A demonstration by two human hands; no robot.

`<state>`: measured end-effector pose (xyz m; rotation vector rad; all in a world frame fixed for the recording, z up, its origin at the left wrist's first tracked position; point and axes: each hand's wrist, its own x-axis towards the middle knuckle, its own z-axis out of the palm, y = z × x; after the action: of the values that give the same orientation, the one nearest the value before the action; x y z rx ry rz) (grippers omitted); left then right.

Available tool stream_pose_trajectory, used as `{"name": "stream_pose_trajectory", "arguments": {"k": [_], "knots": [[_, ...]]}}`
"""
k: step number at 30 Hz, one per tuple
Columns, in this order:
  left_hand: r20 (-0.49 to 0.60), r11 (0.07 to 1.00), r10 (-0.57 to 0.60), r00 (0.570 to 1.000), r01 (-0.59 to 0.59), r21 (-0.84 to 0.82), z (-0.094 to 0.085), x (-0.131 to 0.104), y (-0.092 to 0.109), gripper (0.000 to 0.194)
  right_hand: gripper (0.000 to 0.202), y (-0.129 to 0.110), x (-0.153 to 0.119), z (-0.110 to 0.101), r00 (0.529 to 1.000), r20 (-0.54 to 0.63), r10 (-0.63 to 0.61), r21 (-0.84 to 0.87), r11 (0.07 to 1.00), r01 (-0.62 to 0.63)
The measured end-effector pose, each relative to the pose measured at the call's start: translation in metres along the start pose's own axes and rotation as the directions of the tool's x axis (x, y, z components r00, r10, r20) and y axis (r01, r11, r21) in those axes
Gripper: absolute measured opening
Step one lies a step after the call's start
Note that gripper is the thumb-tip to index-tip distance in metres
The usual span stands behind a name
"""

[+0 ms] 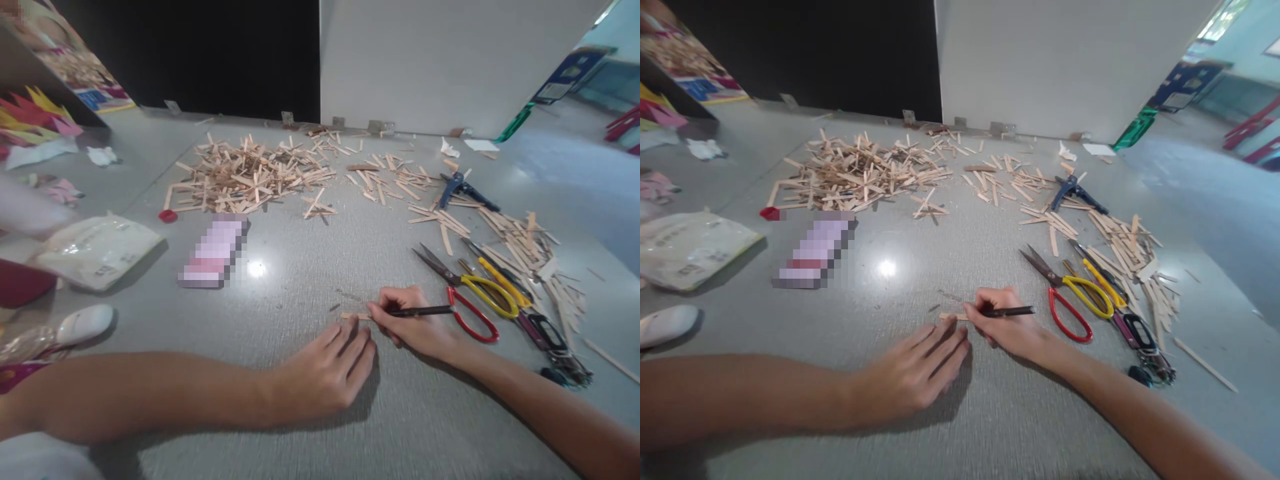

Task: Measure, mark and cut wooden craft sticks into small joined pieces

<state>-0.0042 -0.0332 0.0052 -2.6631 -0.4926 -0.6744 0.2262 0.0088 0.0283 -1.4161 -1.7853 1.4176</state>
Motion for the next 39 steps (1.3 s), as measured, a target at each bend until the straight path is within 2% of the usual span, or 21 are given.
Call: {"name": "stream_pose_trajectory", "arguments": {"k": [2, 5, 7, 9, 13, 15, 39], "knots": [[0.016, 1.0, 0.007, 1.0, -0.007, -0.008, 0.0006, -0.0001, -0.0005, 0.028, 0.049, 0.0029, -0.0018, 0.0005, 0.999, -0.005, -0.047, -0.047, 0.998, 0.046], [0.021, 1.0, 0.022, 1.0, -0.022, -0.013, 0.0002, 0.0004, -0.0012, 0.033, 0.049, 0.0063, -0.0037, 0.001, 0.979, -0.038, -0.199, -0.162, 0.968, 0.191], [0.028, 0.999, 0.029, 0.999, -0.028, -0.015, 0.0001, 0.0005, -0.0011, 0.034, 0.049, 0.0053, -0.0036, 0.0008, 0.971, -0.033, -0.238, -0.2, 0.953, 0.227], [0.029, 0.999, 0.032, 0.999, -0.031, -0.023, 0.0007, 0.0003, -0.0003, 0.034, 0.049, 0.002, -0.0025, 0.0001, 0.981, -0.018, -0.193, -0.187, 0.965, 0.186], [0.006, 0.999, 0.019, 1.0, -0.019, -0.027, 0.0018, 0.0005, 0.0009, 0.03, 0.047, -0.0031, 0.0002, -0.0002, 0.999, 0.023, -0.039, -0.045, 0.998, 0.04], [-0.001, 1.0, 0.012, 1.0, -0.012, -0.016, 0.001, 0.0014, 0.0006, 0.028, 0.047, -0.0026, 0.001, 0.0003, 0.999, 0.034, -0.013, 0.004, 1.0, 0.013], [0.024, 0.999, 0.032, 0.999, -0.033, 0.01, -0.0029, 0.0042, -0.0016, 0.026, 0.043, -0.0012, 0.0027, 0.0027, 0.999, -0.006, -0.046, 0.016, 0.999, 0.046]]}}
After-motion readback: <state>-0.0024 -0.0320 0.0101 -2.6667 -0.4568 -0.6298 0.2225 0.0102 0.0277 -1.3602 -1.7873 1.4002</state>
